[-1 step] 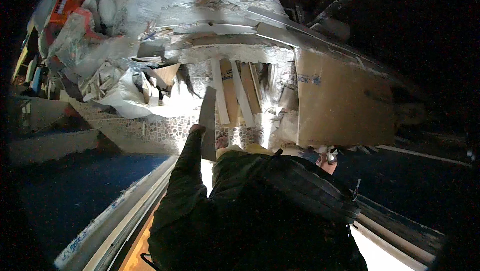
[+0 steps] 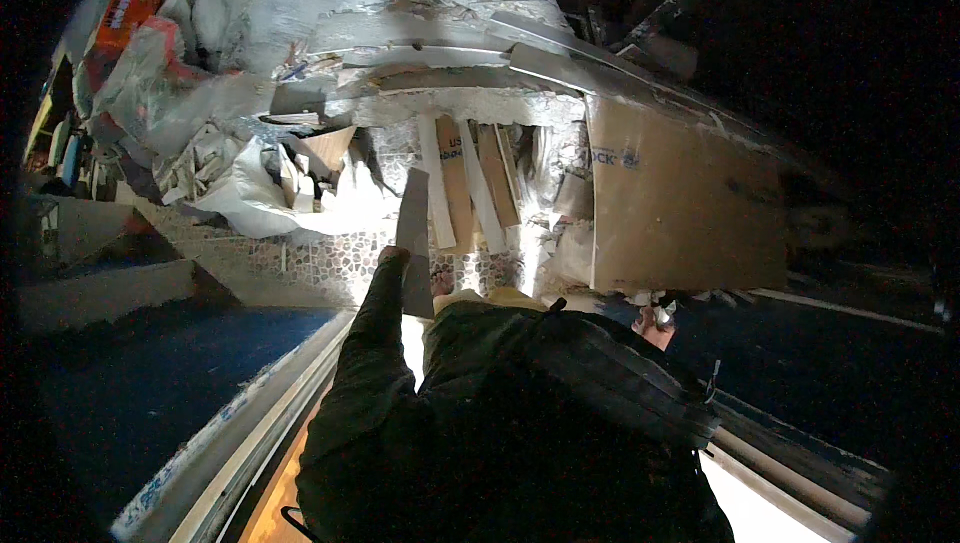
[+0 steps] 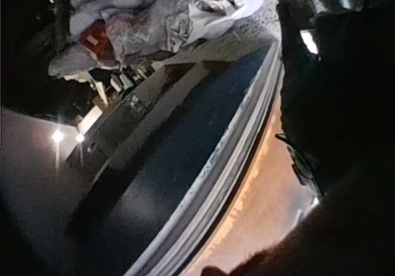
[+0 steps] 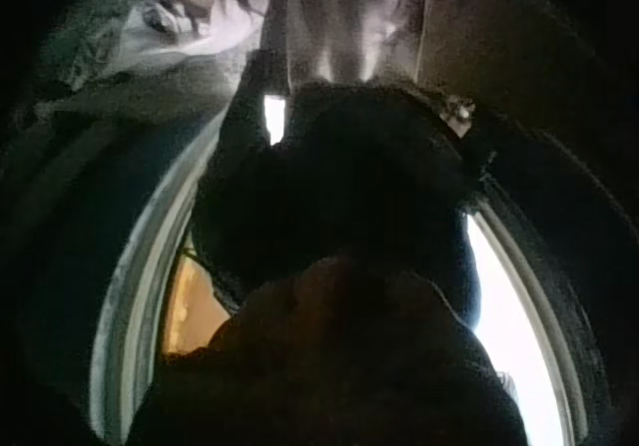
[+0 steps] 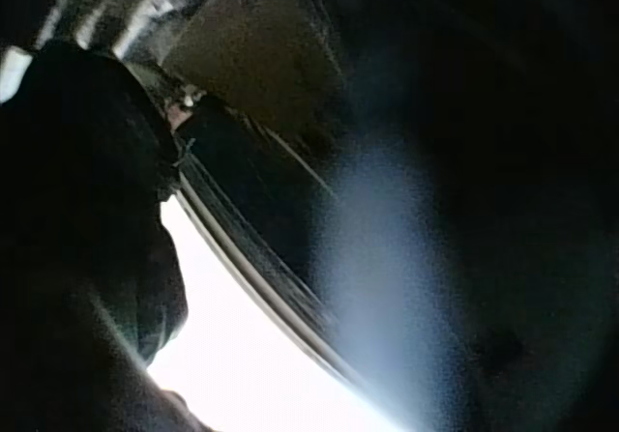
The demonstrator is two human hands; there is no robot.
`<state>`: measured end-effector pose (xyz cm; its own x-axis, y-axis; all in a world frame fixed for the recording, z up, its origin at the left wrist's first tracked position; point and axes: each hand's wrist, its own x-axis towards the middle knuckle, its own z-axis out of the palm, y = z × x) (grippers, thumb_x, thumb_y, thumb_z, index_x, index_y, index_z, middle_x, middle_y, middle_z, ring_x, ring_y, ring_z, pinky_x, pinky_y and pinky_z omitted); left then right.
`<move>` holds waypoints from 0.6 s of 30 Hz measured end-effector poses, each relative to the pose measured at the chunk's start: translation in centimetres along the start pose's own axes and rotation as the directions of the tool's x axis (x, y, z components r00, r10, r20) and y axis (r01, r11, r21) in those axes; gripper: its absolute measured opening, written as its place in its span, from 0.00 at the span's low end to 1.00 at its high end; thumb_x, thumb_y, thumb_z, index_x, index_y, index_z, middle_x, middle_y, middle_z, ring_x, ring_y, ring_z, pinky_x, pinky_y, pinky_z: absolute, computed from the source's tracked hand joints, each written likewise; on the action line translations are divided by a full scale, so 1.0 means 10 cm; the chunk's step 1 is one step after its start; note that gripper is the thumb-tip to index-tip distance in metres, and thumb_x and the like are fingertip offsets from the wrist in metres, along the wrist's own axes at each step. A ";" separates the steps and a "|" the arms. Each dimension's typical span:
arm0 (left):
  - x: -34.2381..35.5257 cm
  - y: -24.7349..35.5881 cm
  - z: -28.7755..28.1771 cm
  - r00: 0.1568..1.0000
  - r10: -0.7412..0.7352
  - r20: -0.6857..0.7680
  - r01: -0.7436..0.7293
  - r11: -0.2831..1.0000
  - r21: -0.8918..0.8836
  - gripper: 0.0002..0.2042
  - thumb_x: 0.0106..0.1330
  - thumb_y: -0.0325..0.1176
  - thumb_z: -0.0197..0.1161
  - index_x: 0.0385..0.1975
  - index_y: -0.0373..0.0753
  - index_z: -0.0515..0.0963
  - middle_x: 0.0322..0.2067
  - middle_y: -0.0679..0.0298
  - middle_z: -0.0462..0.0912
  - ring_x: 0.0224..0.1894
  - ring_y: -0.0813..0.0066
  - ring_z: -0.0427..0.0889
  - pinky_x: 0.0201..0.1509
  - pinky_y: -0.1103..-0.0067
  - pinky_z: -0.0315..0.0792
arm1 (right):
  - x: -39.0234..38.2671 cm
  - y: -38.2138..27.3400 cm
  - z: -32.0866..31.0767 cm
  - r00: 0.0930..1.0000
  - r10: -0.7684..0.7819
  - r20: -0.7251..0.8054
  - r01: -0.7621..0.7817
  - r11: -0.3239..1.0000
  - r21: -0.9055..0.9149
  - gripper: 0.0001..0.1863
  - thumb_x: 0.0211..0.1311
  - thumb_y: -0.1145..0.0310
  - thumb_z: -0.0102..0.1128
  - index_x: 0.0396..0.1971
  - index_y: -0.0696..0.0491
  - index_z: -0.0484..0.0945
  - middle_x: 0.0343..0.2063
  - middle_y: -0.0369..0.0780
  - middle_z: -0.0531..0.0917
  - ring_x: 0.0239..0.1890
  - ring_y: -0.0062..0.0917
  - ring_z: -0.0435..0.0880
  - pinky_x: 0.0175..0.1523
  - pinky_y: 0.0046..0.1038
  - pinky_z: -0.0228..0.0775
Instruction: The person cleans a piece of drywall by hand, applies a strip of mesh tape to the surface, and presses it down firmly using a utility knife.
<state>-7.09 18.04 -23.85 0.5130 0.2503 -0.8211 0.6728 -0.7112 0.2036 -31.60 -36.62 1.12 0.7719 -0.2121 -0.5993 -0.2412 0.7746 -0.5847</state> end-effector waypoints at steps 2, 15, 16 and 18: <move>-0.07 0.39 0.32 0.992 0.111 0.058 -0.112 0.994 0.014 0.15 0.47 0.40 0.52 0.28 0.36 0.77 0.32 0.55 0.78 0.36 0.61 0.77 0.39 0.71 0.71 | -0.15 -0.20 -0.44 0.952 0.020 0.305 -0.050 0.995 0.090 0.22 0.51 0.50 0.44 0.35 0.54 0.68 0.40 0.43 0.70 0.39 0.30 0.68 0.43 0.32 0.60; 0.62 1.53 0.69 0.921 0.365 -0.139 -0.368 0.930 0.005 0.31 0.45 0.48 0.58 0.46 0.33 0.62 0.38 0.50 0.73 0.45 0.59 0.71 0.48 0.63 0.62 | -0.54 -0.04 -1.11 0.814 -0.366 -0.451 0.124 0.868 -0.481 0.14 0.51 0.62 0.55 0.33 0.57 0.70 0.25 0.41 0.75 0.20 0.26 0.73 0.28 0.35 0.66; 0.37 1.87 1.24 0.952 0.288 -0.109 -0.288 0.957 0.008 0.39 0.44 0.50 0.59 0.52 0.36 0.47 0.46 0.50 0.65 0.51 0.55 0.63 0.52 0.59 0.55 | -0.85 -0.13 -1.42 0.780 -0.340 -0.525 0.085 0.889 -0.450 0.14 0.50 0.63 0.57 0.33 0.57 0.70 0.24 0.41 0.75 0.20 0.27 0.73 0.27 0.34 0.67; 0.44 1.64 1.42 0.983 0.131 -0.132 -0.123 0.990 0.065 0.45 0.45 0.51 0.59 0.56 0.39 0.38 0.52 0.50 0.60 0.54 0.53 0.58 0.53 0.57 0.52 | -0.79 0.15 -0.75 0.741 -0.491 -0.458 0.073 0.736 -0.673 0.13 0.49 0.70 0.55 0.35 0.57 0.68 0.23 0.39 0.75 0.19 0.23 0.72 0.25 0.28 0.66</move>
<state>-1.33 -1.87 -31.71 0.6623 0.2395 -0.7099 0.5683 -0.7780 0.2678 -42.52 -38.22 0.87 0.4214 -0.8104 -0.4070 -0.5171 0.1539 -0.8420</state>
